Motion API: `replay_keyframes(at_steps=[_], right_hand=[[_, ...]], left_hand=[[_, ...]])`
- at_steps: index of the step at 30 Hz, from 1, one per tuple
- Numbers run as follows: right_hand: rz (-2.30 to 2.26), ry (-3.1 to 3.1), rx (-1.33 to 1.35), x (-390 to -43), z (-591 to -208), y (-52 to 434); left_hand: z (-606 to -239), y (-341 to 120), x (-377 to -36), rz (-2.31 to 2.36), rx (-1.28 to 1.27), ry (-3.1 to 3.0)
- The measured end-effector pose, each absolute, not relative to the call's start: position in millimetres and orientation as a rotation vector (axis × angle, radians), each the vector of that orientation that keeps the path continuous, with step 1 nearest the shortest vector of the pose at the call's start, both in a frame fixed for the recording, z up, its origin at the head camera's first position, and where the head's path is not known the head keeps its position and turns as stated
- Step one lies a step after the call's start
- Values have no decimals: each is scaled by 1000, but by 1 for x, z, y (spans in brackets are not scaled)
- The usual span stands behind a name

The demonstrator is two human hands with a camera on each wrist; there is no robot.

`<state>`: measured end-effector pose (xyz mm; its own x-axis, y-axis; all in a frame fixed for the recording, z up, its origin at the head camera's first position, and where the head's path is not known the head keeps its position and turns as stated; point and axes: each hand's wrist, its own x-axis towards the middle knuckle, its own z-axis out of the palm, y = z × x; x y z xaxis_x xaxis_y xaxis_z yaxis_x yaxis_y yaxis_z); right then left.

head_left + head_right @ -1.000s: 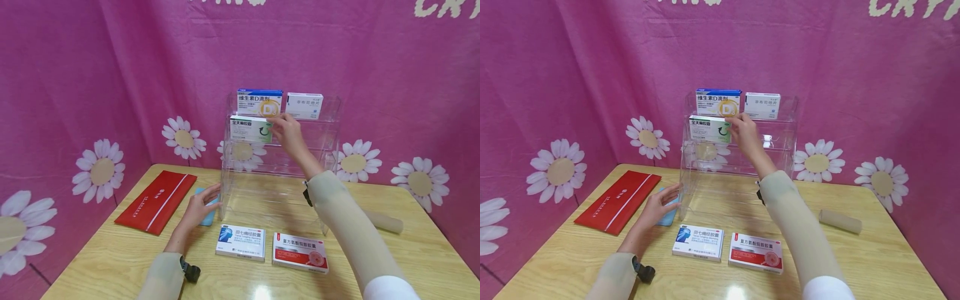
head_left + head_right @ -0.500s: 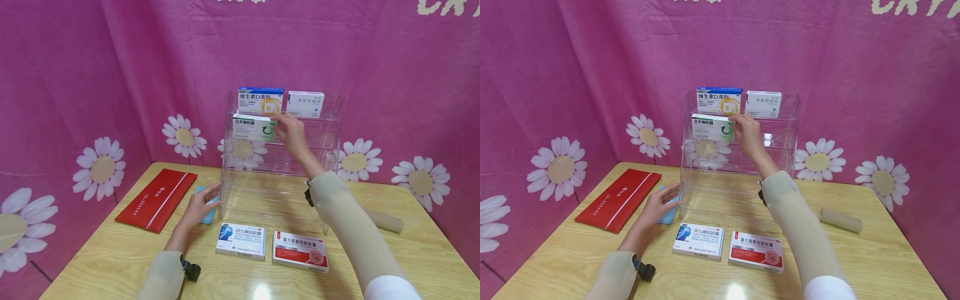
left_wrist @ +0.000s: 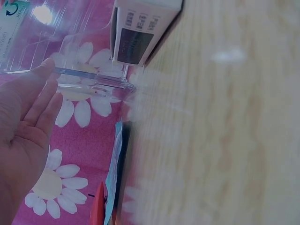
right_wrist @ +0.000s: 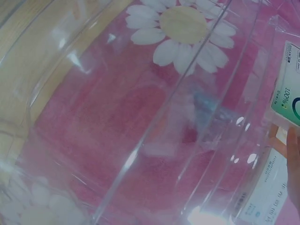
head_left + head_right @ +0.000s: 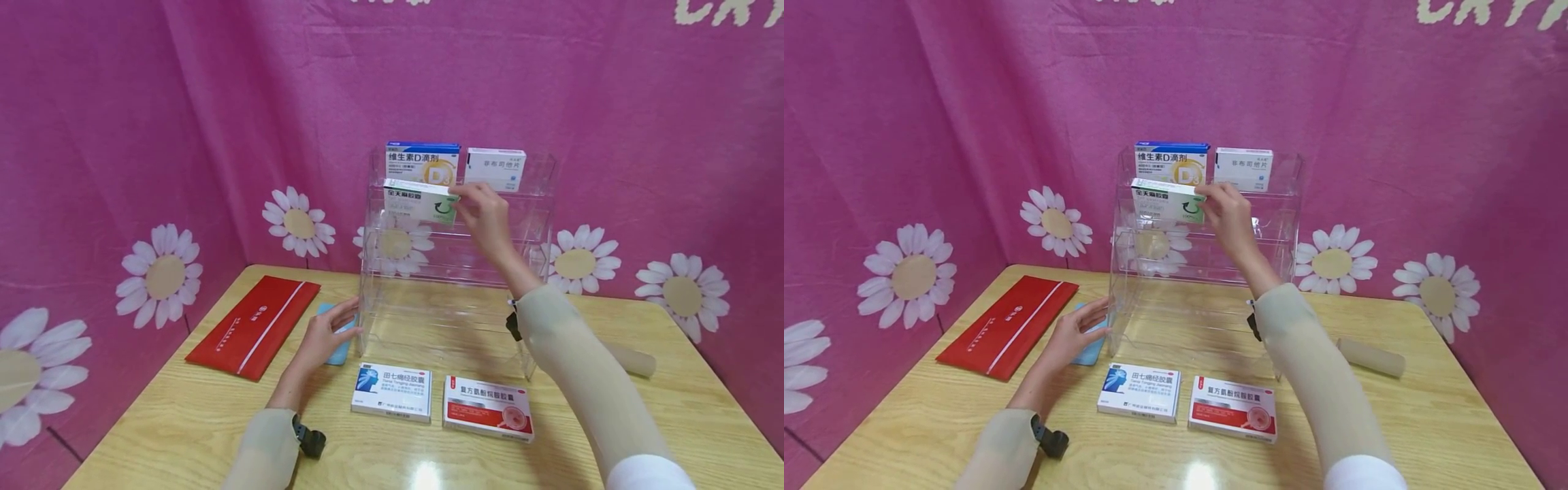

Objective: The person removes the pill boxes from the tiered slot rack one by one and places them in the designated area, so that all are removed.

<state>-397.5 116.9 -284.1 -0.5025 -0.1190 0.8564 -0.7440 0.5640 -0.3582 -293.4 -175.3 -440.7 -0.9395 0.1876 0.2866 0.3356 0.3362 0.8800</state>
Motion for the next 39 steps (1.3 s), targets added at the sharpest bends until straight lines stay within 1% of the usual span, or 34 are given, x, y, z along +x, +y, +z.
replay_keyframes(at_steps=[7, 13, 23, 39], right_hand=[[965, -1854, 716, -388, -282, 124], [965, -1812, 775, -367, -285, 131], [1084, -1810, 916, -314, -306, 143], [1339, -1877, 1250, -226, -361, 145]], left_hand=[[-441, -176, -293, -1658, -471, -2464], [-440, -176, -293, -1671, -455, -2480], [-440, -176, -292, -1650, -446, -2496], [-440, -175, -294, -1613, -472, -2491]])
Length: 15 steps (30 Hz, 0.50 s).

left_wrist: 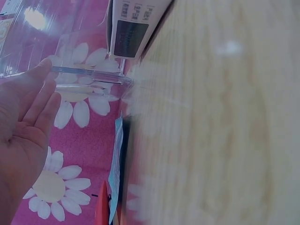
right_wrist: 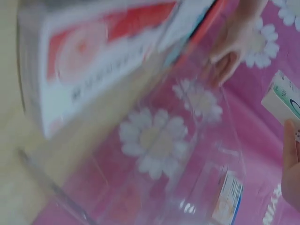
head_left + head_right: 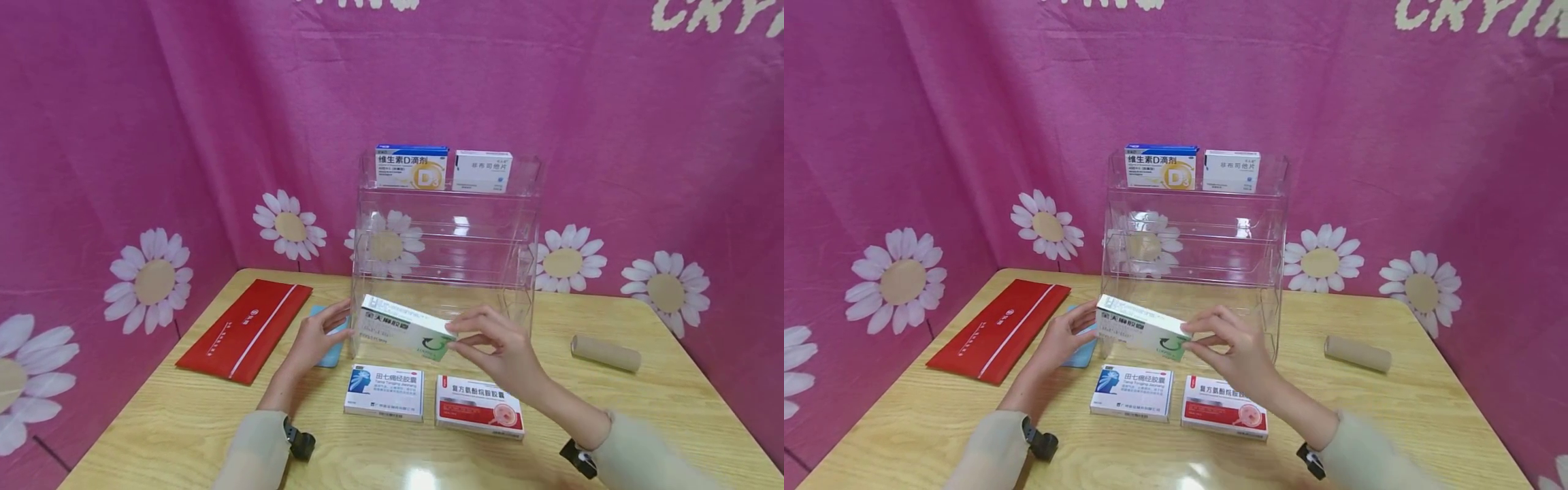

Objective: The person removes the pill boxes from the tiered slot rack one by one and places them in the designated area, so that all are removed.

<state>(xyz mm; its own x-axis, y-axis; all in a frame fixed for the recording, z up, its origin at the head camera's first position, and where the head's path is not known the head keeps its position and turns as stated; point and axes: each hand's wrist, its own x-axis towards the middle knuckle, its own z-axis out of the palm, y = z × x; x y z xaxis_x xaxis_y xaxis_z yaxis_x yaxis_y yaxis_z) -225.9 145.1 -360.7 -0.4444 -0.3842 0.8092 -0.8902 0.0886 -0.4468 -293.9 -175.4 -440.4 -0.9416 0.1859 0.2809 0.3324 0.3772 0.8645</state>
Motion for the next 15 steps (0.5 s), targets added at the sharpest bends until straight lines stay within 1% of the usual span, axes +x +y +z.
replay_keyframes(at_steps=[7, 15], right_hand=[[1369, -1940, 1340, -197, -387, 138], [1404, -2119, 1342, -175, -414, 130]], left_hand=[[-440, -176, -294, -1609, -494, -2483], [-441, -176, -294, -1628, -483, -2488]])
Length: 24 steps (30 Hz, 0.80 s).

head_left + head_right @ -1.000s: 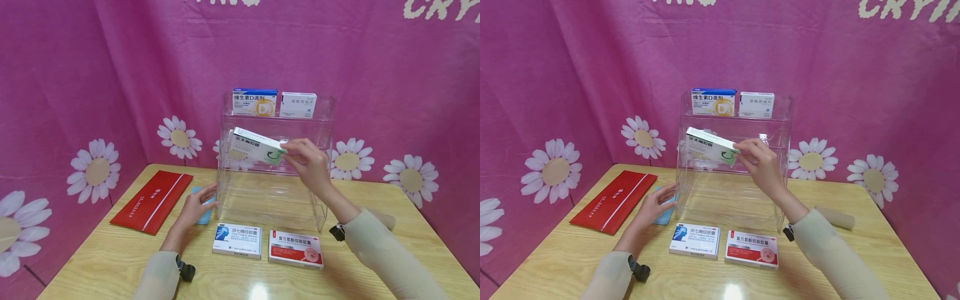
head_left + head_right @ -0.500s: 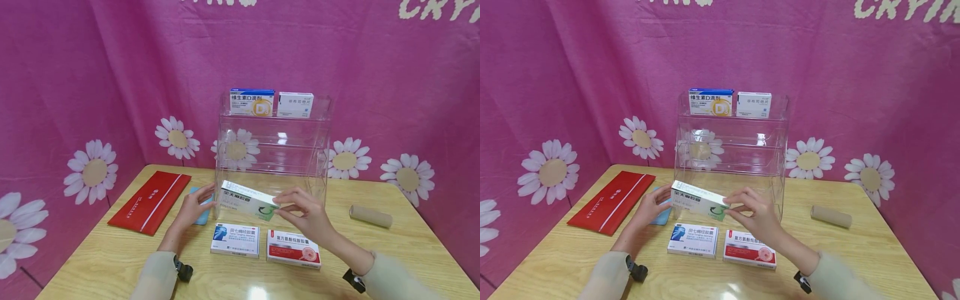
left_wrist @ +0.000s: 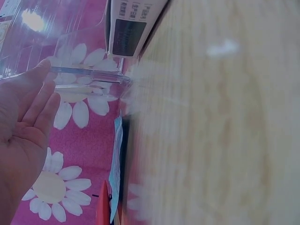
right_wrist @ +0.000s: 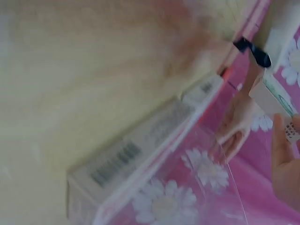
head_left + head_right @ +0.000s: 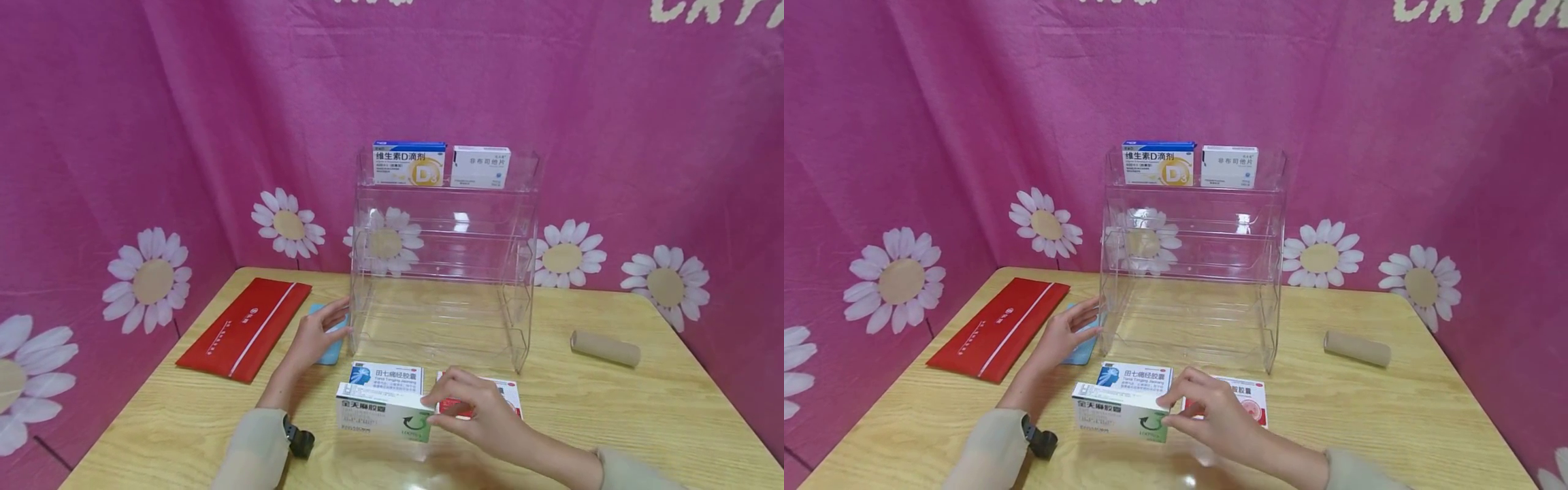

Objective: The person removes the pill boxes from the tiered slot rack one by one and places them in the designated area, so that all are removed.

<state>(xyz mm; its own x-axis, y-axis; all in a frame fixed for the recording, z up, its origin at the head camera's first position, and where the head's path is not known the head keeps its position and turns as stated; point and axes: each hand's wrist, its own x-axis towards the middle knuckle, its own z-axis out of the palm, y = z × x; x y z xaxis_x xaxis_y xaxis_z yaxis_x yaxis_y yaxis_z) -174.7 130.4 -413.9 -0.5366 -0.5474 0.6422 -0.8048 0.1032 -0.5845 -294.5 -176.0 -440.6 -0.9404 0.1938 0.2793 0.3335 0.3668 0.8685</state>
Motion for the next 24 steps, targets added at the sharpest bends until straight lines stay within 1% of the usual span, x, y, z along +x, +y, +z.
replay_keyframes(at_steps=[6, 13, 20, 24], right_hand=[[1450, -2253, 1367, -166, -425, 125], [1521, -2414, 1318, -161, -431, 122], [1574, -2603, 1146, -161, -431, 120], [1564, -2699, 1048, -165, -433, 117]], left_hand=[[-441, -176, -295, -1639, -512, -2453], [-435, -172, -290, -1640, -502, -2457], [-411, -166, -271, -1649, -513, -2486], [-425, -170, -282, -1651, -504, -2472]])
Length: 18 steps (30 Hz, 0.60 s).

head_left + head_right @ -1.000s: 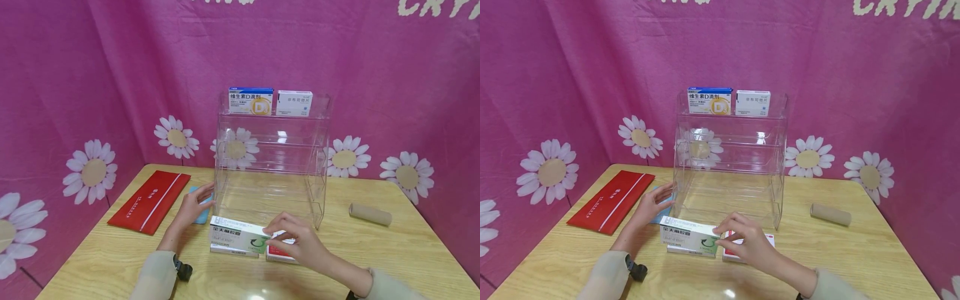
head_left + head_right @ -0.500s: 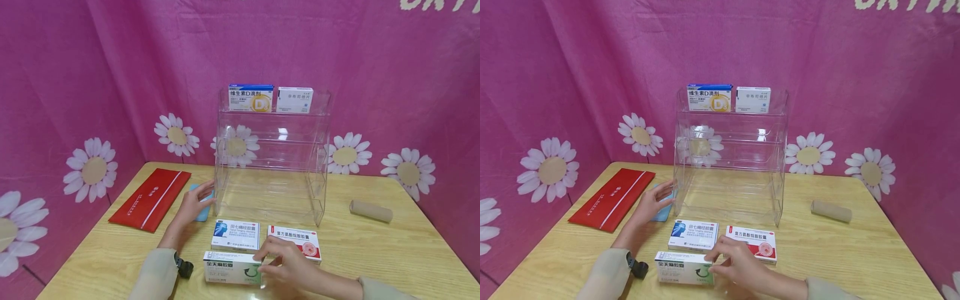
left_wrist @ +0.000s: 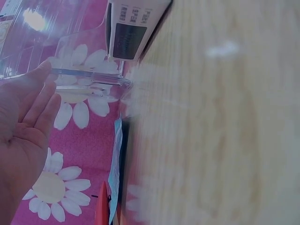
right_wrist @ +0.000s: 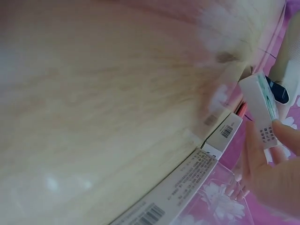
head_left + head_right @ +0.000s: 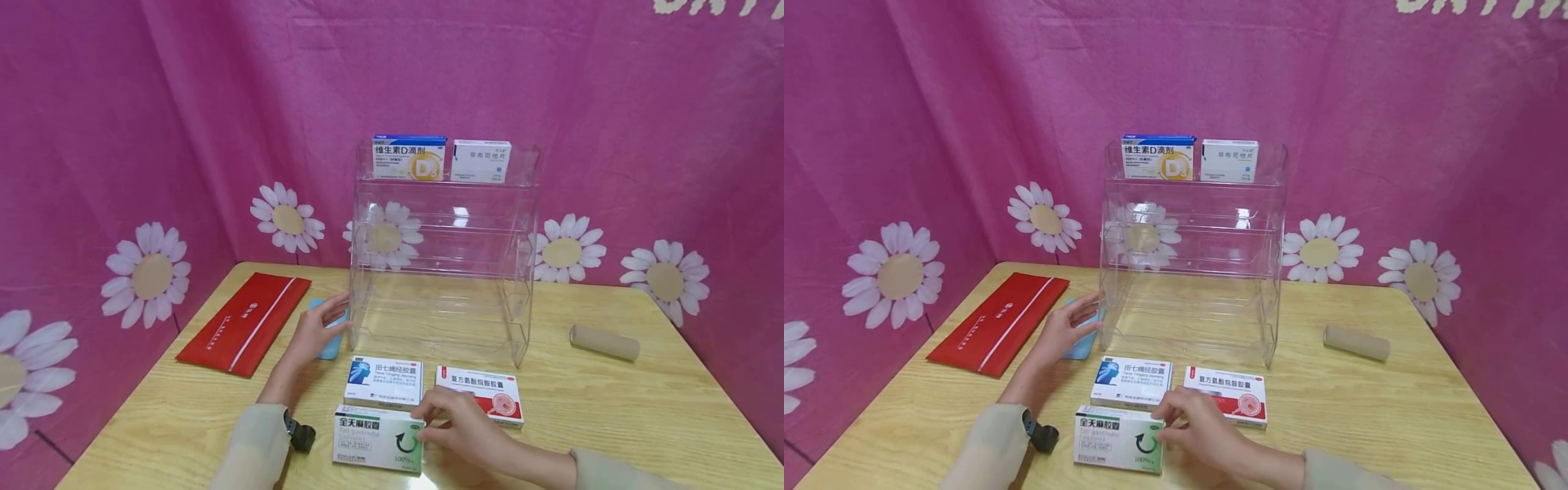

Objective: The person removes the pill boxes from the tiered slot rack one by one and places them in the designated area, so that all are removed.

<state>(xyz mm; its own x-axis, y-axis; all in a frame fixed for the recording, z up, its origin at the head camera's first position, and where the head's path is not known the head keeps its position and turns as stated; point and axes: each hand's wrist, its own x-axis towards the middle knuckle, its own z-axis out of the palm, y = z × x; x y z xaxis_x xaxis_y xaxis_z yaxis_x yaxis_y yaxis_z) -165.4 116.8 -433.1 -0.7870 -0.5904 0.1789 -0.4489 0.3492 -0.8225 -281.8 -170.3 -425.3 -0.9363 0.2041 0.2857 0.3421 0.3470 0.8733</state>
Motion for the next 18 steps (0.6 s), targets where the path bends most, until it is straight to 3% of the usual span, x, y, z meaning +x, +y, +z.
replay_keyframes(at_steps=[3, 18], right_hand=[[-1384, 2473, -936, -169, -437, 114], [-1264, 2460, -936, -177, -441, 106]], left_hand=[[-439, -174, -292, -1638, -500, -2474], [-441, -176, -293, -1633, -494, -2470]])
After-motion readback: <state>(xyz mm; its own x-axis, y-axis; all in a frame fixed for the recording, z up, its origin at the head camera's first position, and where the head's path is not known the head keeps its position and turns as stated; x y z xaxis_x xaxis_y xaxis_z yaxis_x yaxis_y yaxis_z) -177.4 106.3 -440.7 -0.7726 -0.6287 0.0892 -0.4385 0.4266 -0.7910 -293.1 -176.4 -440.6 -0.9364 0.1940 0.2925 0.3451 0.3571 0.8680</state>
